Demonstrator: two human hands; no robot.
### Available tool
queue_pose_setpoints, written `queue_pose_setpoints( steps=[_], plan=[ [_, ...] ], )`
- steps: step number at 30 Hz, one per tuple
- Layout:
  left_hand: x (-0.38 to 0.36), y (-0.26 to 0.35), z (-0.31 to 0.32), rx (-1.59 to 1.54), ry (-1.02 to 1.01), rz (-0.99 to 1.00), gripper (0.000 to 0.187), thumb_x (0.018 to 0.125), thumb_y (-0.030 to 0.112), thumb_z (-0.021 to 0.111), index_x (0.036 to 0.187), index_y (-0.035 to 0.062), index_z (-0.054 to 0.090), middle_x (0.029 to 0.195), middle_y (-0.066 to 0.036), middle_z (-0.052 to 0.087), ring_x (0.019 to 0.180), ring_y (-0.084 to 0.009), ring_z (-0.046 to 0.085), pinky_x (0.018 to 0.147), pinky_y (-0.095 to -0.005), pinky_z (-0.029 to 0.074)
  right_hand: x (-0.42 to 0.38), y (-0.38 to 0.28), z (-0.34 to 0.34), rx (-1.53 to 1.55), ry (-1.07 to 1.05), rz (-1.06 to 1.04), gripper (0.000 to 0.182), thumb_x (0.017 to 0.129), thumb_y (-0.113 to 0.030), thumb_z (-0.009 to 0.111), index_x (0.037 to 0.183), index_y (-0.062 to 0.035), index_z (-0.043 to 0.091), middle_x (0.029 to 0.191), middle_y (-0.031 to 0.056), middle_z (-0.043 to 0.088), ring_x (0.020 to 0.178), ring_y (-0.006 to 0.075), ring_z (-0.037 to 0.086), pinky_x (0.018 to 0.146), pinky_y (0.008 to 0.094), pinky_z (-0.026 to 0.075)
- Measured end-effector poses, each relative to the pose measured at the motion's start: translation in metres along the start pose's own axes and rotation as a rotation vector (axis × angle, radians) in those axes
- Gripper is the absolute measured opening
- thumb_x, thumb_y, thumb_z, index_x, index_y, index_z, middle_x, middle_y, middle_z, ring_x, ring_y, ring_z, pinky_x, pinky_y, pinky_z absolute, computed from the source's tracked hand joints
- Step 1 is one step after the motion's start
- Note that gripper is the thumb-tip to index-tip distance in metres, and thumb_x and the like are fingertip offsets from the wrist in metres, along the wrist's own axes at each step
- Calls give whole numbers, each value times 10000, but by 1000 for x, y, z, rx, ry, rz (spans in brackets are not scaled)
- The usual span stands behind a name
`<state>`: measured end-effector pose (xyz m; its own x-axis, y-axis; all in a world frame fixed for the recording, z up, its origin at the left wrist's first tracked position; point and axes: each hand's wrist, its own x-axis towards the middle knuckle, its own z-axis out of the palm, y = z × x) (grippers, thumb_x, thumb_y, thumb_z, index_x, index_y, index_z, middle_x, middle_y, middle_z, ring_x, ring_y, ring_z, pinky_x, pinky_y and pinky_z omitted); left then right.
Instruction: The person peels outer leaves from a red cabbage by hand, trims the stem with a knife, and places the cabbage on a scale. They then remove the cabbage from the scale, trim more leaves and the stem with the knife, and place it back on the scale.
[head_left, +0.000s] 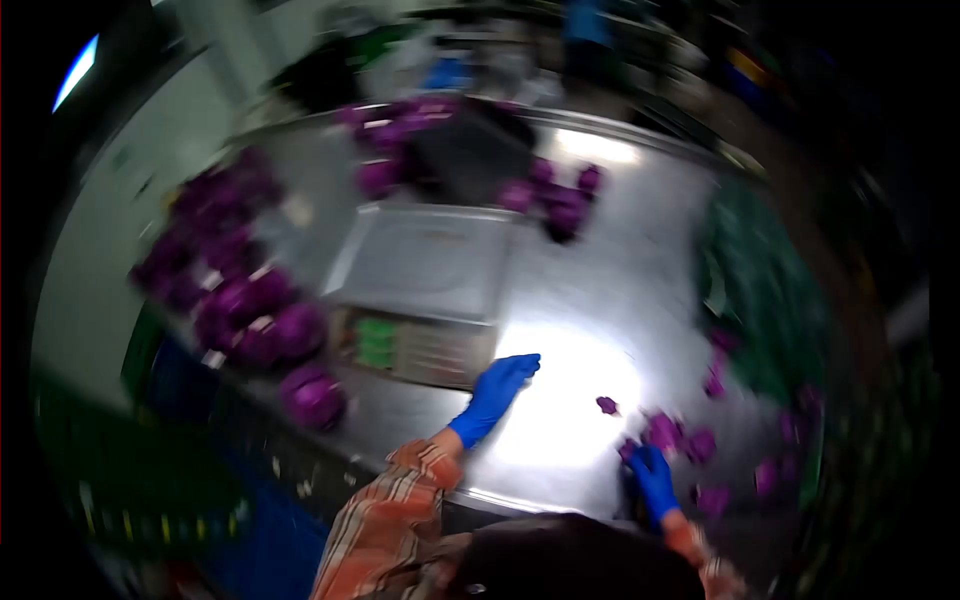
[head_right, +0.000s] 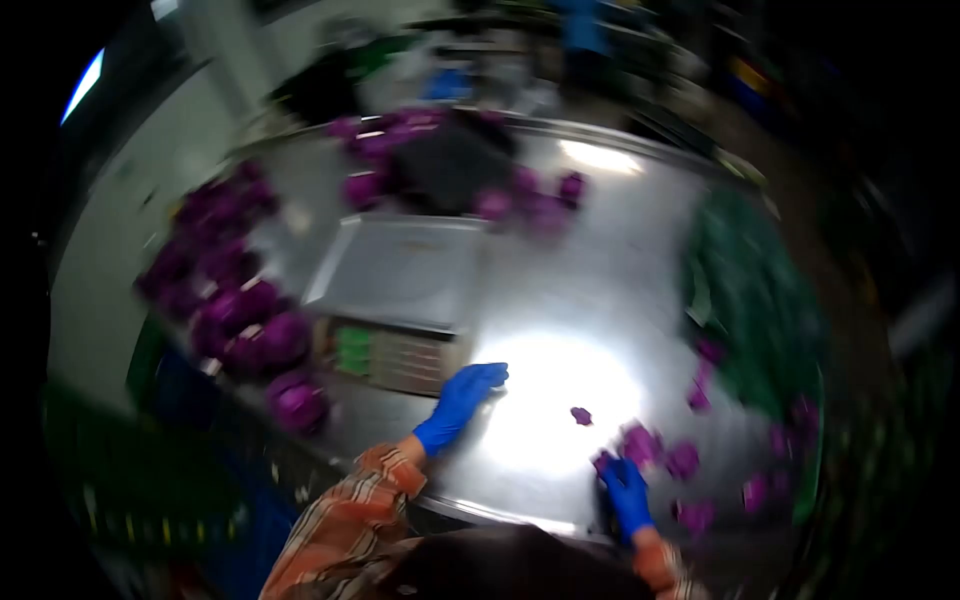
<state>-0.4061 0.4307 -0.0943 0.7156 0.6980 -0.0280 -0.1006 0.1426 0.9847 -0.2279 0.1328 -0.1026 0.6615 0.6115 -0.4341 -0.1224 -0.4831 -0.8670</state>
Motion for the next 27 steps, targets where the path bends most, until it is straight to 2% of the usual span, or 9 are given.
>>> queue_pose_setpoints(
  steps=[2,4,5,8,19,20,22,25,27],
  plan=[
    [4,-5,53,369,-57,40,357,948,199,571,1268,41,573,1210,-127,625,1091,-198,604,948,-319,456,-8,32,-13,-206,-200,-269,219,938,-239,573,995,-28,592,891,71,593,836,151,543,797,325,462],
    [13,-30,93,443,-130,203,443,937,213,588,1337,40,503,1330,-170,537,1231,-292,514,1037,-363,387,-30,-7,-20,-225,-502,147,288,951,-313,506,996,-40,588,845,128,600,767,213,598,759,364,482],
    [20,-38,114,606,-174,324,567,921,265,612,1404,44,414,1412,-203,441,1319,-339,419,1069,-385,355,-28,4,-23,-335,-574,-142,344,961,-367,480,1003,-43,588,800,119,600,714,225,610,708,373,495],
    [38,-65,183,1032,-251,356,783,894,469,583,1486,70,260,1494,-257,279,1397,-417,243,1123,-470,242,-20,-5,-35,-213,-637,194,324,959,-356,459,1092,-89,584,740,102,575,554,180,573,476,318,475],
    [71,-151,538,1004,-621,637,715,885,414,589,1479,130,311,1460,-275,310,1328,-454,314,1075,-517,277,-6,78,-300,255,-289,446,330,960,-349,492,1178,-126,599,795,60,583,543,127,560,464,267,464],
    [72,-135,577,953,-808,406,725,879,412,599,1465,89,323,1419,-268,363,1268,-448,379,1061,-484,320,-1,99,-324,209,-207,312,292,947,-300,519,1147,-108,609,763,60,581,561,138,560,458,276,456],
    [79,-169,631,824,-717,658,736,866,404,621,1419,3,346,1364,-265,425,1227,-423,430,1013,-454,385,5,118,-371,187,-81,209,239,931,-228,543,1100,-77,620,739,67,588,597,148,565,469,292,455],
    [99,-89,683,849,-1227,301,470,908,401,589,1238,65,594,1294,-216,543,1150,-349,566,986,-419,441,18,144,-435,440,133,295,196,934,-218,543,1011,-57,626,726,70,590,607,158,570,522,313,467],
    [113,-83,685,436,-1073,532,336,885,352,632,1088,88,684,1144,-155,647,1013,-330,639,881,-411,503,27,146,-473,410,371,322,185,942,-244,548,950,-70,613,711,53,575,606,151,562,515,317,461]
  ],
)
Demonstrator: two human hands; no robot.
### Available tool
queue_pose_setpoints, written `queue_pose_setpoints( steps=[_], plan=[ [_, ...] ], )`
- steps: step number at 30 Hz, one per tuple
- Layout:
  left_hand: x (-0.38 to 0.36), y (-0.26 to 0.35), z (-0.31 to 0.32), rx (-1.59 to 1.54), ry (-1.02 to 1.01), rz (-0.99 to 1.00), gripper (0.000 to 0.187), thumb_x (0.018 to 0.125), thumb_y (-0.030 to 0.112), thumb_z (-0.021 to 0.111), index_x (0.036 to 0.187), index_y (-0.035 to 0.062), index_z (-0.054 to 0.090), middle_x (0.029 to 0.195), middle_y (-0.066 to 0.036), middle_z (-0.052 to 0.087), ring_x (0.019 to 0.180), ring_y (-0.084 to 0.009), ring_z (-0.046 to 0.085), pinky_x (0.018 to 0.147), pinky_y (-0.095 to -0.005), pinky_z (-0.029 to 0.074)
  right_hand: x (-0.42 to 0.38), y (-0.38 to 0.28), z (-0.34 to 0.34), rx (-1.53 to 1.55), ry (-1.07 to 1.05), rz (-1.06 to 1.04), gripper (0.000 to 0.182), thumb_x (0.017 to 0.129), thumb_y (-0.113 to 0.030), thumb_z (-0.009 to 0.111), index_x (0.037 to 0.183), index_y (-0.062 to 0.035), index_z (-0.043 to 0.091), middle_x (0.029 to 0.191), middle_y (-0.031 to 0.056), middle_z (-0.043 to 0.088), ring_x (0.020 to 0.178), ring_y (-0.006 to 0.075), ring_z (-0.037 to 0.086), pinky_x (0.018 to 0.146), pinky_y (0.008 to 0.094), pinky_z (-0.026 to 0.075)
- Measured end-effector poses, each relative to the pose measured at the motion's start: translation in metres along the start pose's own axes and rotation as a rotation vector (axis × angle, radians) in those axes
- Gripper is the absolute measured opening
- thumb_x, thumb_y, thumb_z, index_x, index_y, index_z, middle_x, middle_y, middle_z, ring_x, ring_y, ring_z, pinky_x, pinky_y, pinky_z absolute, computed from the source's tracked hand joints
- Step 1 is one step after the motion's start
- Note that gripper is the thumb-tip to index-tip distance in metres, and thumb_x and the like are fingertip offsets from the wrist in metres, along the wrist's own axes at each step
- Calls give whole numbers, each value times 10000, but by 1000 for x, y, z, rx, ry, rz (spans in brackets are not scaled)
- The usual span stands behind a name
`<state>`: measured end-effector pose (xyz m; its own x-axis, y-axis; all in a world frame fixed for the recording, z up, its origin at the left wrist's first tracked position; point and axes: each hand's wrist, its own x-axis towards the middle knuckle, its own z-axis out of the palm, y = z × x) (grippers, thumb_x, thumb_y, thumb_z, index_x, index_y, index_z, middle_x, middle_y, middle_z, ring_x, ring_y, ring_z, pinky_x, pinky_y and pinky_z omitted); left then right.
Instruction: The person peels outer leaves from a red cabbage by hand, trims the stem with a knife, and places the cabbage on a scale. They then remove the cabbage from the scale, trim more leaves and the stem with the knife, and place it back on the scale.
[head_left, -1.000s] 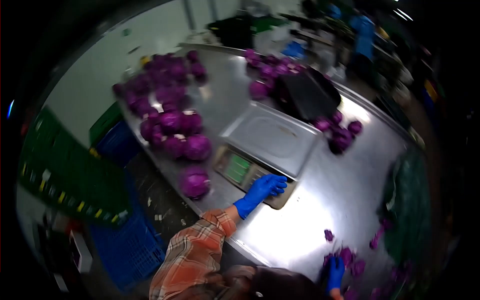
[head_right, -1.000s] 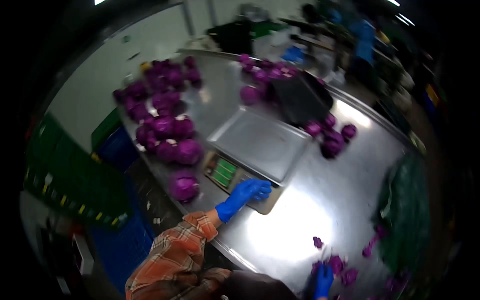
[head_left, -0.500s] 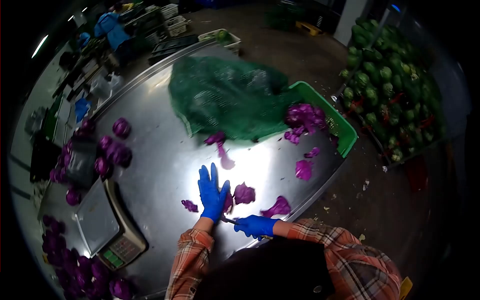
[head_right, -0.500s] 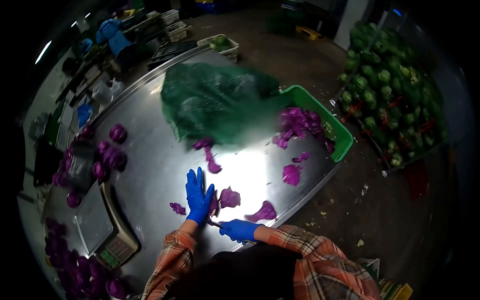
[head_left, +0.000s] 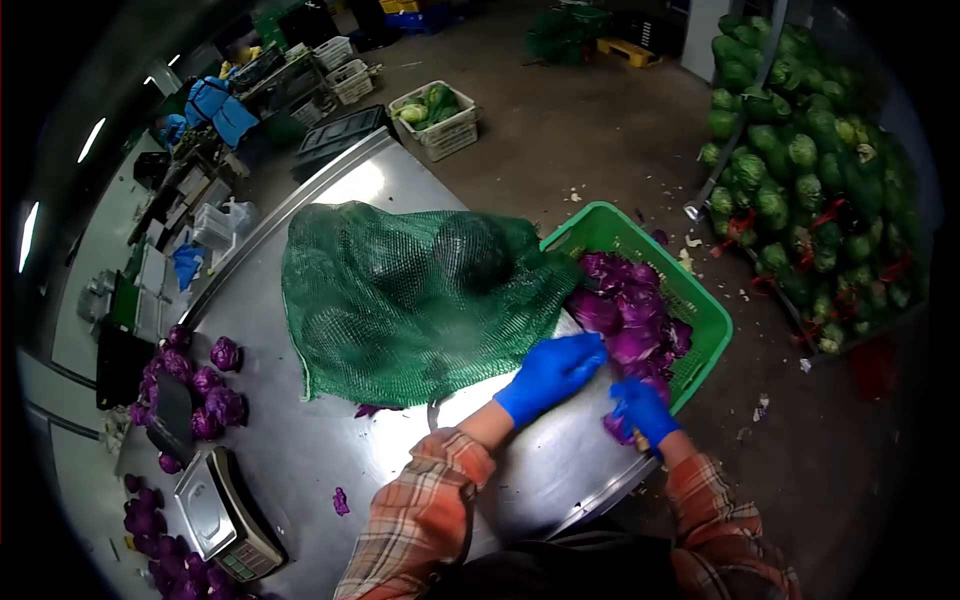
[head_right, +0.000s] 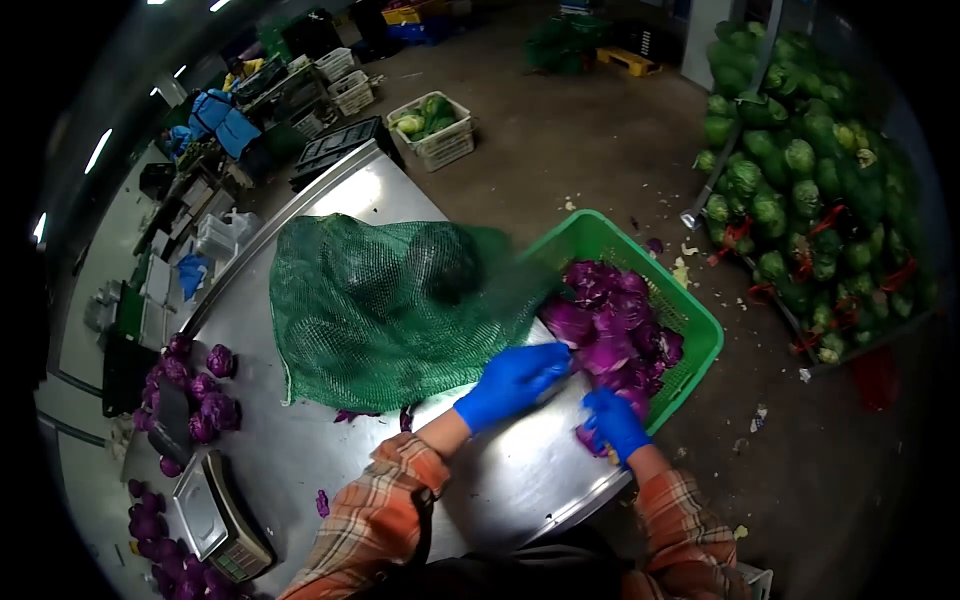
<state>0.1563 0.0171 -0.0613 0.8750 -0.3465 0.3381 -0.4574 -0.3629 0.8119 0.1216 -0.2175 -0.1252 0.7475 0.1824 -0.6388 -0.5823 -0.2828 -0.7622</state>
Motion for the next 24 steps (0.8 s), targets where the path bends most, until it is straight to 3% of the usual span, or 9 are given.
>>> queue_pose_setpoints(
  steps=[2,4,5,7,9,15,18,20,24],
  plan=[
    [-11,-11,-46,300,164,-22,214,864,202,655,1031,72,683,1033,-144,678,914,-329,655,774,-386,526,21,0,-12,-234,253,-449,190,951,-283,548,947,-100,596,700,35,552,573,143,539,453,315,446],
    [-41,-23,-100,676,116,-168,197,862,146,654,1026,37,675,989,-163,671,895,-341,646,778,-393,524,-3,-30,-3,-48,82,-248,177,951,-259,565,968,-87,600,711,12,537,564,121,492,486,292,437],
    [-66,-29,-122,790,207,58,239,860,149,661,1072,38,655,1043,-166,653,936,-337,634,821,-396,513,-11,-36,4,9,3,-209,172,949,-247,572,975,-79,600,709,6,531,566,114,481,505,282,433],
    [-113,-33,-156,794,150,-336,410,855,150,659,1241,50,562,1279,-206,522,1177,-367,512,994,-417,419,-12,-33,20,114,-91,-145,195,922,-179,613,1084,-71,601,702,4,518,563,91,463,541,261,423],
    [-128,-15,-174,817,207,-322,528,839,159,660,1328,57,491,1313,-225,491,1232,-397,465,1032,-440,390,20,-36,43,-72,17,-660,285,904,-158,628,1176,-88,578,690,21,501,555,94,477,531,273,438],
    [-135,14,-147,824,51,-215,557,824,181,668,1345,78,499,1305,-204,508,1172,-385,525,993,-454,430,66,-150,121,-658,-81,-840,617,846,-235,684,1402,-165,424,1035,136,659,769,294,645,678,376,512],
    [-117,47,-127,898,-160,-78,527,856,228,632,1348,88,504,1312,-189,517,1191,-347,529,991,-462,427,126,-125,129,-668,-90,-990,207,867,-270,627,969,-95,590,897,167,633,772,392,615,640,472,477],
    [-113,50,-125,891,-116,-94,527,880,250,596,1368,84,487,1349,-180,499,1230,-342,504,1009,-468,407,100,-146,101,-359,-194,-1046,184,885,-237,615,864,-58,580,820,173,601,707,361,597,598,436,458],
    [-98,56,-122,832,-23,-143,538,894,265,578,1383,71,468,1373,-182,483,1251,-349,484,1024,-478,391,25,-134,51,-527,-307,-984,237,895,-226,640,776,-42,551,678,143,529,567,284,509,534,372,407]
  ],
)
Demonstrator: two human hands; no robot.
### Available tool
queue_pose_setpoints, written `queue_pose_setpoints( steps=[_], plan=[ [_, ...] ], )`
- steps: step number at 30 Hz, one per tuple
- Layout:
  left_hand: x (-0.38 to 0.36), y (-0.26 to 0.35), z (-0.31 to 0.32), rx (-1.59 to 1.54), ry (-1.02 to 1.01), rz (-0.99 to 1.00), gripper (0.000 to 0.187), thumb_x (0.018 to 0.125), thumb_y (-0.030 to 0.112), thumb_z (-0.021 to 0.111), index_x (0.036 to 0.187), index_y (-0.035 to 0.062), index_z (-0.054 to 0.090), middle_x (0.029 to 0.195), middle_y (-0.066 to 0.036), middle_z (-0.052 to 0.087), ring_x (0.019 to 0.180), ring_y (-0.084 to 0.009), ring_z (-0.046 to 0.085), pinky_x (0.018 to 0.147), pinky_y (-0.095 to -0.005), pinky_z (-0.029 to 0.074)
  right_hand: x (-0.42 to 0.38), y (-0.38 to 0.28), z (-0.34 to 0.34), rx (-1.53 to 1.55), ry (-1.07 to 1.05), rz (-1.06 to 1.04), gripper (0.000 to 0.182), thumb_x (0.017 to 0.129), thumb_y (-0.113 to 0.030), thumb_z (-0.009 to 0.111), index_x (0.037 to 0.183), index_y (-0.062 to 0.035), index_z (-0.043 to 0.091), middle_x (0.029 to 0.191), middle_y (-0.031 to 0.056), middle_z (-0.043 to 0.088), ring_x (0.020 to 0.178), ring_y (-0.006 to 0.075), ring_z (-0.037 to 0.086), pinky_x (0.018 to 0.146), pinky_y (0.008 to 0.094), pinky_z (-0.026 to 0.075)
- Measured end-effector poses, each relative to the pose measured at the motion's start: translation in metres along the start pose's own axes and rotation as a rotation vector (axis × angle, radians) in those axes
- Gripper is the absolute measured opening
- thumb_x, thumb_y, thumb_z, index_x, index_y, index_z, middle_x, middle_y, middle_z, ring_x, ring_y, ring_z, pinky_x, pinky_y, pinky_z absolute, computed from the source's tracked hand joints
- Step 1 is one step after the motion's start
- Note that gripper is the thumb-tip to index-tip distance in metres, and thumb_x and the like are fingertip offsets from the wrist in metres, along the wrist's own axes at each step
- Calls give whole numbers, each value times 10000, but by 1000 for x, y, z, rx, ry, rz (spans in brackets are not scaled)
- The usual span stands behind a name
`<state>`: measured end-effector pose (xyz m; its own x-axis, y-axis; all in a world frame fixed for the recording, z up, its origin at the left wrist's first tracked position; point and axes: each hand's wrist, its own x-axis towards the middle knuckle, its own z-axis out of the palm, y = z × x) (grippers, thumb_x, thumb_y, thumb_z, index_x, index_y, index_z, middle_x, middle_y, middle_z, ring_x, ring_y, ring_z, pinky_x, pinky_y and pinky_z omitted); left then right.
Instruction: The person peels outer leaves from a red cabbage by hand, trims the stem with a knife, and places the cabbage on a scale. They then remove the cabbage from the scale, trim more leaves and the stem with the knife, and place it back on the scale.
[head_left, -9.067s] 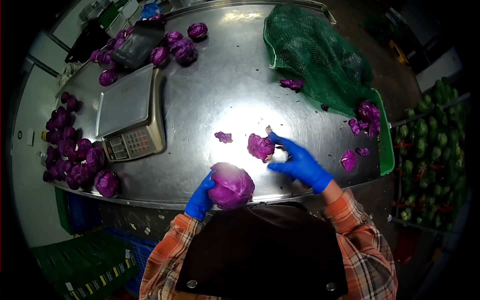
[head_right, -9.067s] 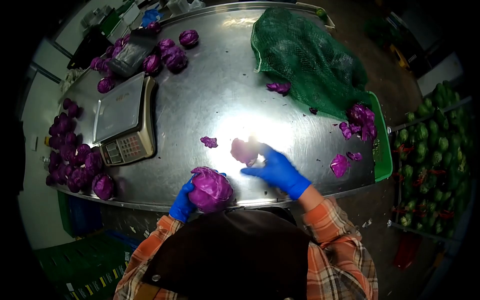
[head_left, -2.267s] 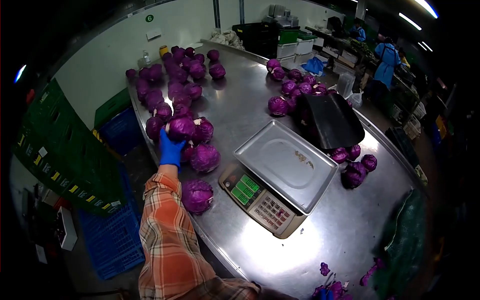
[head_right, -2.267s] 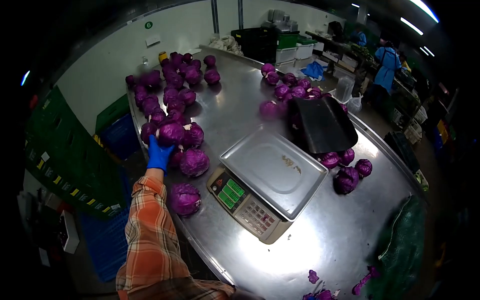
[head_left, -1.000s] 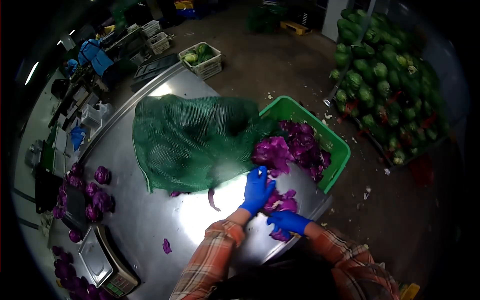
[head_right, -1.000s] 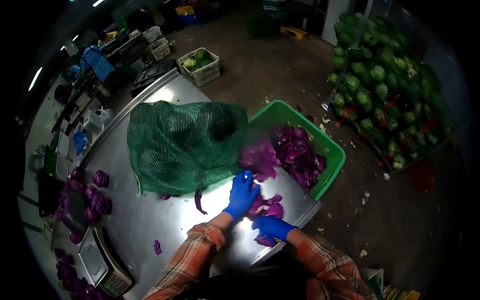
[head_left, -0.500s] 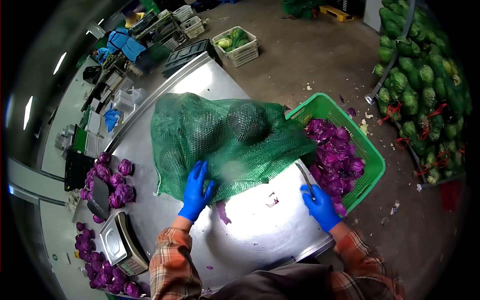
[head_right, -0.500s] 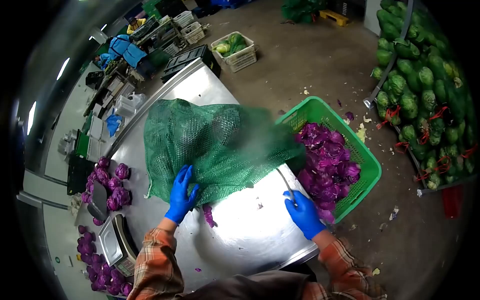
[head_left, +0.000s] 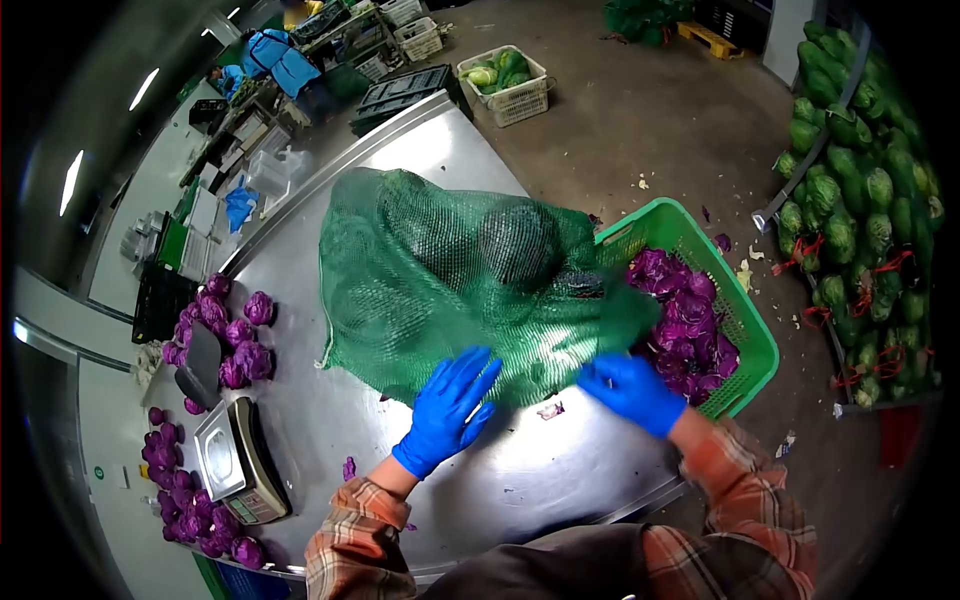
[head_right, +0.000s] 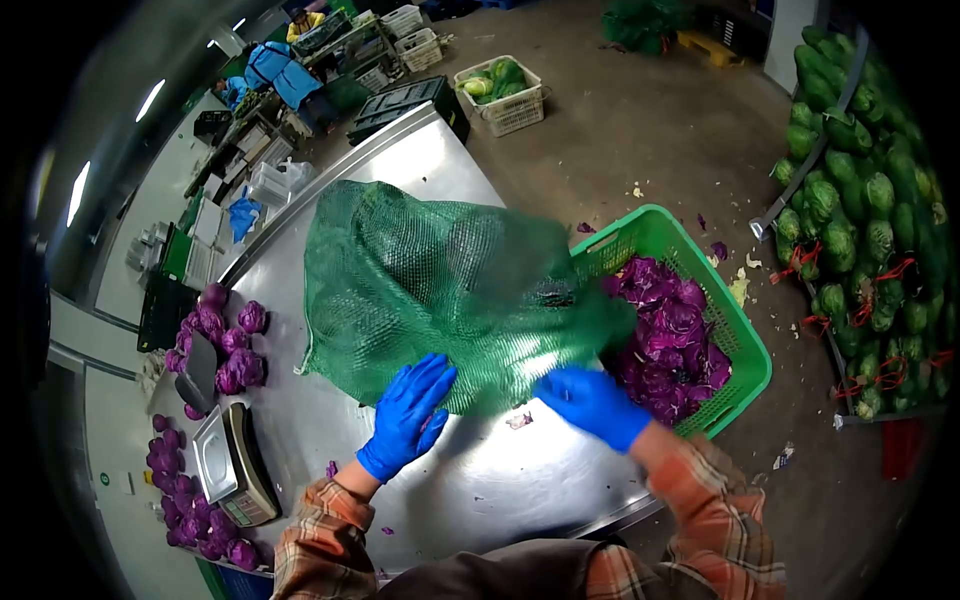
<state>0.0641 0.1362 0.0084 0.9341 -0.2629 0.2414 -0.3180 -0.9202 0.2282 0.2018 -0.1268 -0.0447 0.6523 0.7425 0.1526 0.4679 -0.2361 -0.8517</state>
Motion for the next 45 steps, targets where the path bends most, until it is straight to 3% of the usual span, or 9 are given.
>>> queue_pose_setpoints(
  steps=[6,7,12,20,23,28,32,39,45],
  plan=[
    [17,27,17,-23,43,316,342,875,260,603,1117,23,653,1156,-210,622,1022,-357,613,906,-443,487,-86,-36,57,782,-47,614,152,929,-213,627,862,-84,582,622,-6,483,501,73,447,472,257,399],
    [23,28,22,-6,-163,175,299,877,266,593,1052,36,673,1088,-210,642,965,-351,631,856,-437,502,-96,-28,70,865,-50,638,321,963,-191,569,1255,-57,565,733,-13,533,608,53,494,495,221,442],
    [22,-32,66,33,-837,-539,419,830,455,534,861,83,724,890,-183,688,810,-361,672,739,-449,530,-92,-26,81,565,-209,521,402,983,-223,520,1367,-110,489,734,-9,522,604,56,489,496,213,435],
    [69,-148,127,-377,-81,-923,371,864,359,599,905,1,684,961,-270,642,870,-411,647,712,-453,512,-113,12,73,513,33,516,330,958,-179,538,1265,-64,571,673,56,547,570,108,516,557,277,462],
    [153,-107,60,-442,393,-346,299,909,289,590,879,-4,643,753,-211,615,671,-371,593,651,-448,458,-124,18,64,467,117,528,334,976,-180,512,1295,-93,559,707,7,527,600,70,485,546,235,443],
    [238,-127,71,-210,-94,-56,405,913,428,534,1048,70,667,1072,-213,645,982,-399,598,862,-433,467,-126,12,51,395,152,544,295,956,-179,532,1204,-36,601,982,145,677,852,240,657,761,332,510],
    [286,-144,52,-40,-563,-398,532,926,478,511,900,-27,676,865,-181,688,718,-310,627,717,-435,480,-123,11,45,492,154,641,290,964,-240,523,1179,-68,615,893,125,659,809,283,637,739,374,498],
    [190,-67,27,-522,-736,-529,475,852,386,686,1067,-37,667,996,-170,701,913,-212,660,819,-337,505,-122,16,50,367,315,572,194,934,-215,546,1022,-46,583,861,158,592,764,340,592,696,404,475],
    [43,-37,0,-525,-226,-693,310,817,195,723,1075,32,674,1010,-134,672,865,-220,644,842,-345,505,-129,33,66,551,334,568,225,941,-195,533,1104,-39,543,911,143,562,718,242,591,633,360,489]
  ],
)
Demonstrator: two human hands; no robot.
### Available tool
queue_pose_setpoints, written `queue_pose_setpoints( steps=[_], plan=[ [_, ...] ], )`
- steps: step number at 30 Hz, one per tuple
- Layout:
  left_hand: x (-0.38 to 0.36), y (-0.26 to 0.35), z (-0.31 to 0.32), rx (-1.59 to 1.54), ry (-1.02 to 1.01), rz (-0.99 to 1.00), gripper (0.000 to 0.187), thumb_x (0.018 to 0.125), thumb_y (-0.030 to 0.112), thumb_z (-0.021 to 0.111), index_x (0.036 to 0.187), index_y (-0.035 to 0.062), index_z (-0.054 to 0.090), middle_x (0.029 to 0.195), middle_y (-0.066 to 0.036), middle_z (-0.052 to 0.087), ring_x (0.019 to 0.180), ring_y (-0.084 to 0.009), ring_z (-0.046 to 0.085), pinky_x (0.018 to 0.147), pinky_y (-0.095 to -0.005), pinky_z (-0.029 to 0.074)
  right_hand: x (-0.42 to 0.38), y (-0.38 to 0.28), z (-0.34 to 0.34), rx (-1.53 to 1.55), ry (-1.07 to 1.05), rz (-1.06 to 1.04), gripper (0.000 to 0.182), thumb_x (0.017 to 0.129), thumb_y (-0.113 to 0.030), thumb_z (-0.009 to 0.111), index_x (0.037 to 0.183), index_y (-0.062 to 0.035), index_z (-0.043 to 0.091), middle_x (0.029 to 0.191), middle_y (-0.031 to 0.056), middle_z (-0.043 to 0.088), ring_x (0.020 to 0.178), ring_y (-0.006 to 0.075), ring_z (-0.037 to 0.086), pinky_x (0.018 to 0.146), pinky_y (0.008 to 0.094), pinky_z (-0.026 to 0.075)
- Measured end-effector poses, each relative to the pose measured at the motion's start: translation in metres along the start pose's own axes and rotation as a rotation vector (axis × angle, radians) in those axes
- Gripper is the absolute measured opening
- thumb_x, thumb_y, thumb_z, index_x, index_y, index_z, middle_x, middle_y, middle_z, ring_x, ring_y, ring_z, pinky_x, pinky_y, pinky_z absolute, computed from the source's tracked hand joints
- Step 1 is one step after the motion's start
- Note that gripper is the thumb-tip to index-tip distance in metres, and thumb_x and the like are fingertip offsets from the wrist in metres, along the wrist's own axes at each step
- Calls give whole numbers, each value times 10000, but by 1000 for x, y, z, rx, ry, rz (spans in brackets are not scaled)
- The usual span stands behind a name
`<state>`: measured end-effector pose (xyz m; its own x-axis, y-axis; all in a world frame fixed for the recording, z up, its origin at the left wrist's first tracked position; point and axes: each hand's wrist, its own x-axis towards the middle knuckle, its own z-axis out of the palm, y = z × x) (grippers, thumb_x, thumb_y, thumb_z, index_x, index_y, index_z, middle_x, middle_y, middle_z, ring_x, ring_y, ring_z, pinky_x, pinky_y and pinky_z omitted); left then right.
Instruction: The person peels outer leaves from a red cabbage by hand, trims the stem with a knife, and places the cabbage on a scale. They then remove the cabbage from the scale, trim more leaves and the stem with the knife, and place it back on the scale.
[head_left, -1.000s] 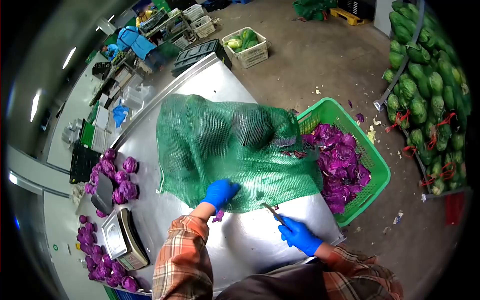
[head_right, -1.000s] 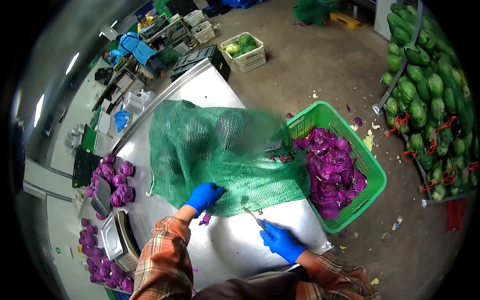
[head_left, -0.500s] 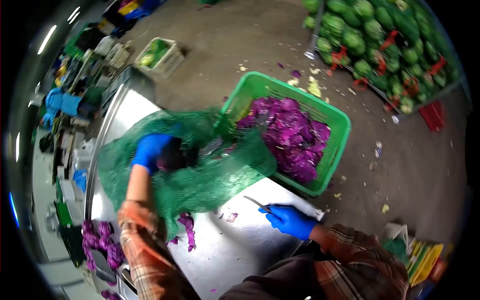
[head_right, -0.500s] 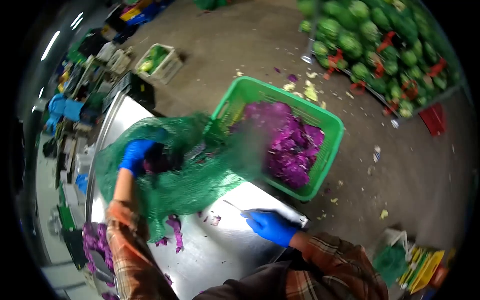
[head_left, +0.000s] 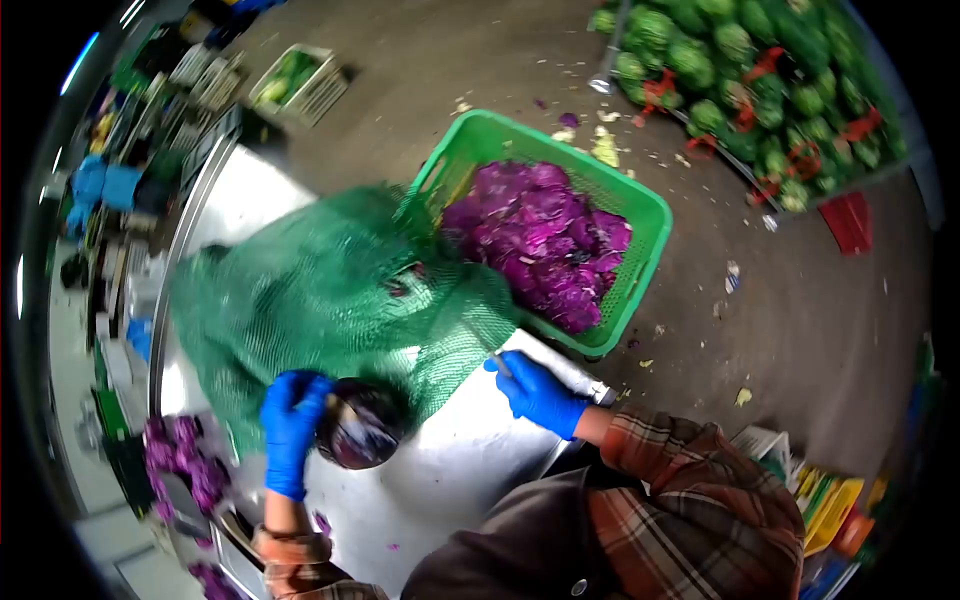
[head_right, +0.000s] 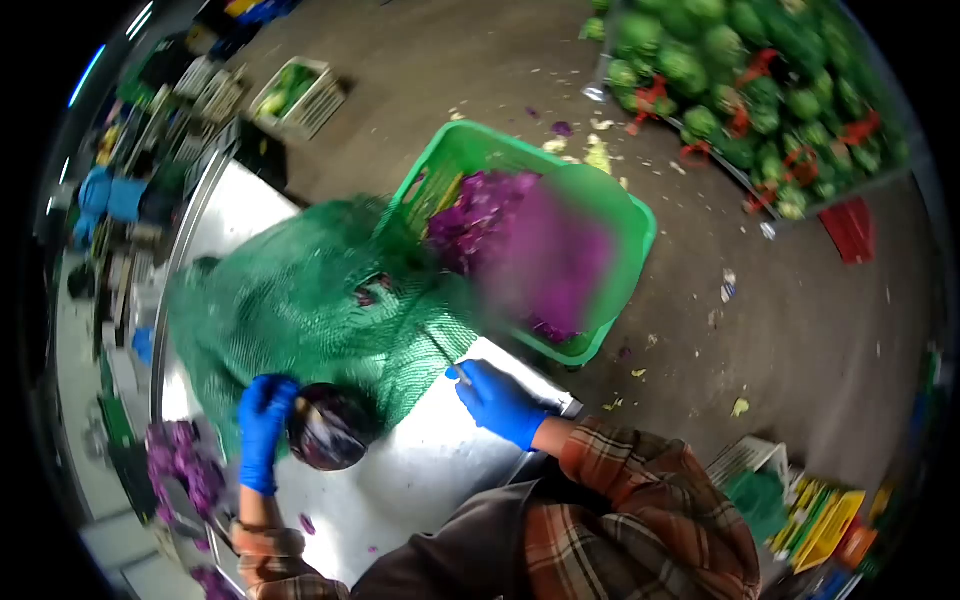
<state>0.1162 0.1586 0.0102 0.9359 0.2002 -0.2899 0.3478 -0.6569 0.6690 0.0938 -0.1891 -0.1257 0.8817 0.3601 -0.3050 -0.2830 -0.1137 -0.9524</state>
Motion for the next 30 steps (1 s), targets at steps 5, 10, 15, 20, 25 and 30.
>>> queue_pose_setpoints(
  steps=[5,10,15,20,25,30],
  plan=[
    [-123,-8,47,197,91,210,719,718,270,771,1357,90,497,1438,-188,412,1305,-369,386,1096,-459,301,-7,-30,4,136,-237,111,291,982,-161,480,1256,-78,533,793,10,470,611,66,476,551,222,474],
    [-200,-18,82,234,341,23,1061,579,439,871,1450,122,355,1469,-252,313,1329,-418,325,1085,-488,308,2,-12,42,-634,-395,-426,292,955,-217,475,1167,-43,577,994,214,647,880,382,631,702,495,508],
    [-234,-36,70,-97,296,-204,1052,657,319,864,1487,101,256,1434,-177,380,1308,-316,399,1063,-392,364,144,20,-16,-598,-40,-383,234,934,-290,537,824,-83,533,668,-2,481,550,128,416,485,309,393],
    [-228,-64,68,-554,452,-414,903,800,320,764,1486,81,228,1403,-229,390,1266,-271,445,1035,-366,403,96,-57,-46,-278,152,-48,136,910,-189,616,951,-77,552,780,28,547,628,118,499,527,309,419],
    [-218,-93,77,-543,454,-54,877,854,344,700,1506,71,180,1484,-186,305,1299,-275,413,1075,-366,358,-15,-38,-1,-138,-147,-269,410,891,-18,543,1295,-70,498,948,-1,496,770,58,463,678,218,457],
    [-210,-77,77,-283,359,-127,1014,687,323,852,1469,57,264,1409,-156,374,1294,-289,408,1065,-399,375,-61,-13,95,-568,-407,-306,529,917,-186,587,1413,-142,410,734,105,575,666,218,603,664,358,505]
  ],
)
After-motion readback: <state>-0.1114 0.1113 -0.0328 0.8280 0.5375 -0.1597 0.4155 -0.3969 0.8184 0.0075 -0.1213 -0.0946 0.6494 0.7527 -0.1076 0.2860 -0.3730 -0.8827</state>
